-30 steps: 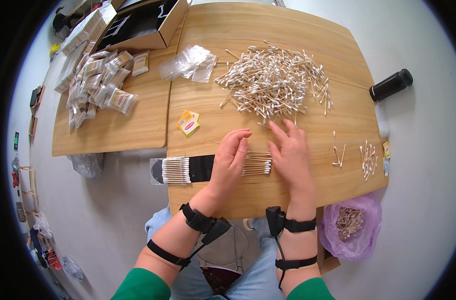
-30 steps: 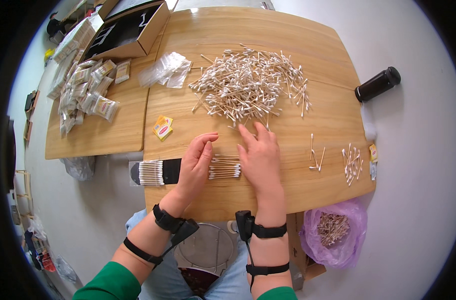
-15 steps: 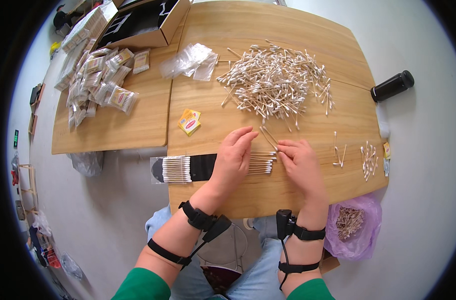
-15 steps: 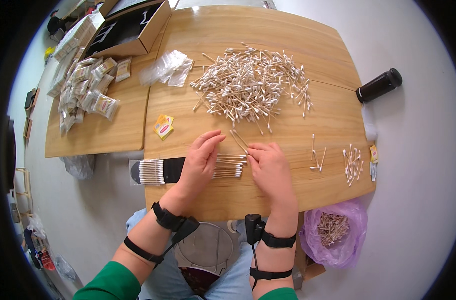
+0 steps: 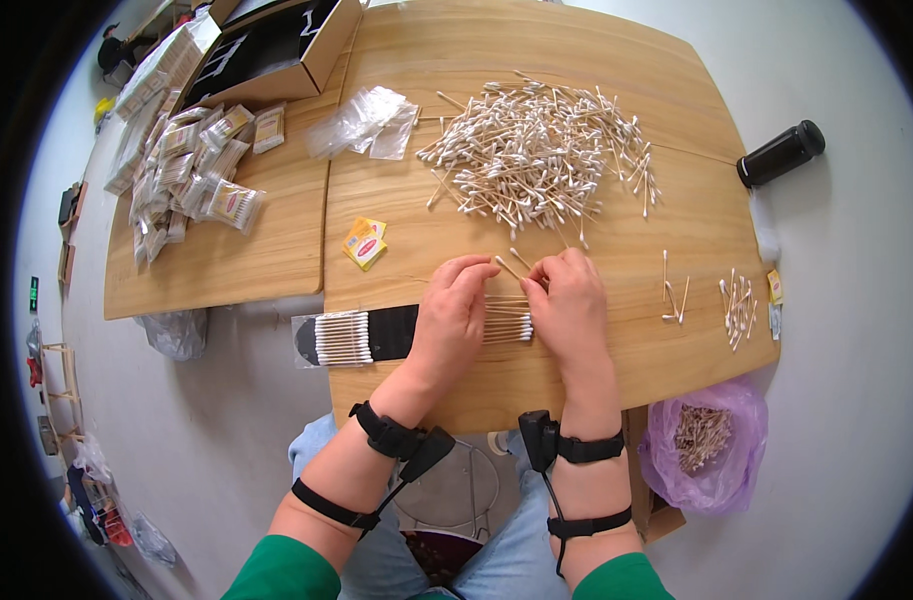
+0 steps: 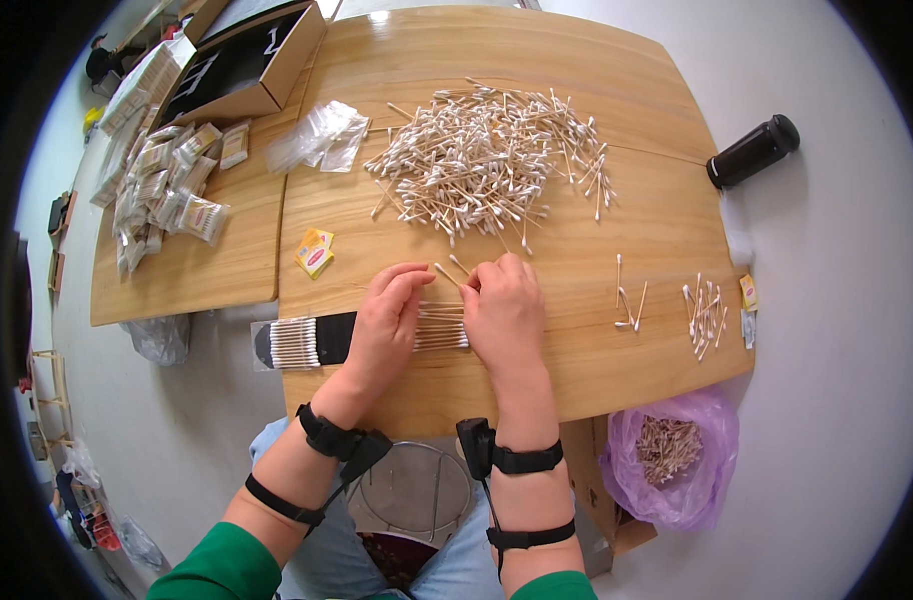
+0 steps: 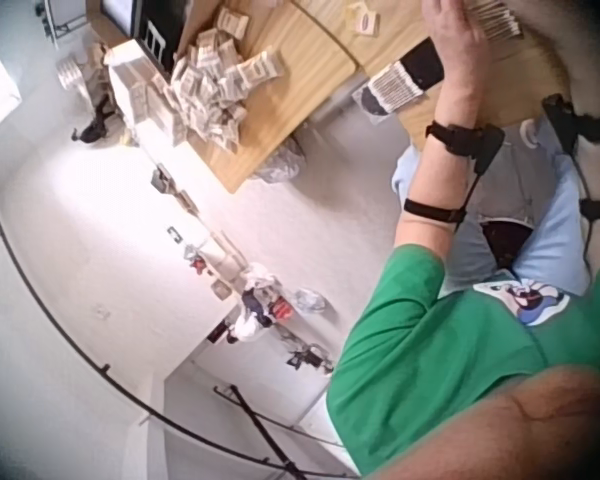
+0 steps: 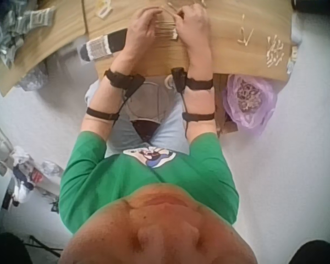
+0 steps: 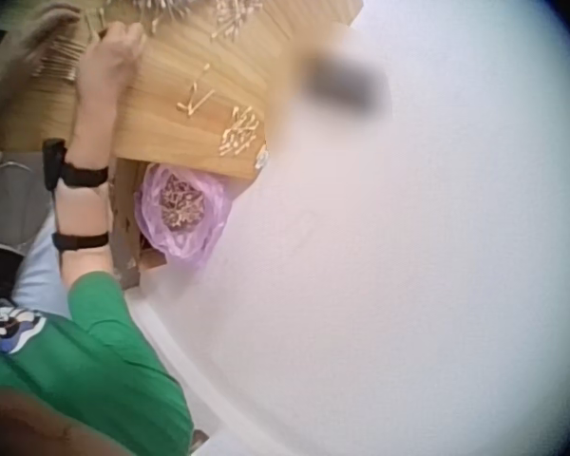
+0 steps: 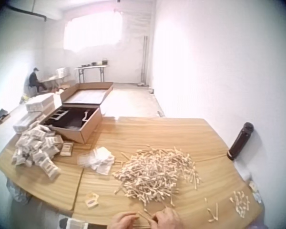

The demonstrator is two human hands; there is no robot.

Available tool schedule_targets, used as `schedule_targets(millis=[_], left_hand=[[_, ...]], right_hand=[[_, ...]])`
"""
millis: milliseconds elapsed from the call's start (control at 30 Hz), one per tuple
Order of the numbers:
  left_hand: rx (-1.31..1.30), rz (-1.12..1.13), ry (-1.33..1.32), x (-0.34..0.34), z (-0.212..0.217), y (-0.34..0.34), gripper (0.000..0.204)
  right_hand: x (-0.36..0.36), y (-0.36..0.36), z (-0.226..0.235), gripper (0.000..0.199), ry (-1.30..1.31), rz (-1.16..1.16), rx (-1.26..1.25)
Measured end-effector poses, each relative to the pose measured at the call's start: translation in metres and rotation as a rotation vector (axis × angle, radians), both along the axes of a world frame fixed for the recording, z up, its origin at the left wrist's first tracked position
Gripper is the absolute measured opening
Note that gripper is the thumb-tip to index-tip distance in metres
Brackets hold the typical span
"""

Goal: Manually organizing and packing cotton swabs into plastic bags.

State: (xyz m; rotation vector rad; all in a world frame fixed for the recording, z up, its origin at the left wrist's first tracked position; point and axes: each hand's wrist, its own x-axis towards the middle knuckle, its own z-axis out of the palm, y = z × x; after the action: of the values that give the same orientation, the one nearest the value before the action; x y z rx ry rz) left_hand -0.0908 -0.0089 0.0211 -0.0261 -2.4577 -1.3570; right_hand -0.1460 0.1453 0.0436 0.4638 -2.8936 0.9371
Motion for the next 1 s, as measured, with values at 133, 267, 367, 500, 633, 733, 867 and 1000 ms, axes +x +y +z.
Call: schedule_targets(millis=[133,267,367,500,633,733,867,1000], left_hand=[[0.030,-0.011,0.003,-0.003,-0.001,-0.001,0.022],[-0.159,-0.159,0.110,-0.013,0.002,0.001,0.031],[-0.351,-0.254,0.068,-0.017,0.004,0.005,0.035],[-0.430,-0.271,0.040,-0.018,0.002,0.007,0.034],[-0.487,-0.243,0.035,-0.012,0.010,-0.002,0.031],[-0.457,-0.237,0.047,-0.008,0.011,-0.005,0.026],[-0.356,-0.254,0.001,0.002,0.017,-0.012,0.019],[-0.231,-0.235,-0.013,0.006,0.015,-0.014,0.018]], right_hand=[[-0.003,0.013,-0.002,0.010,-0.054,-0.011,-0.140],[-0.011,0.067,0.009,0.009,-0.130,-0.240,-0.175],[-0.009,0.096,0.010,0.011,0.019,-0.425,0.053],[-0.011,0.084,0.006,0.018,0.282,-0.223,0.144],[-0.008,0.031,0.007,0.024,0.192,0.055,-0.002],[-0.009,0.026,0.003,0.026,0.230,0.108,0.061],[-0.010,0.037,-0.004,0.024,0.148,0.041,-0.042],[-0.007,0.039,0.002,0.016,0.045,0.012,-0.082]])
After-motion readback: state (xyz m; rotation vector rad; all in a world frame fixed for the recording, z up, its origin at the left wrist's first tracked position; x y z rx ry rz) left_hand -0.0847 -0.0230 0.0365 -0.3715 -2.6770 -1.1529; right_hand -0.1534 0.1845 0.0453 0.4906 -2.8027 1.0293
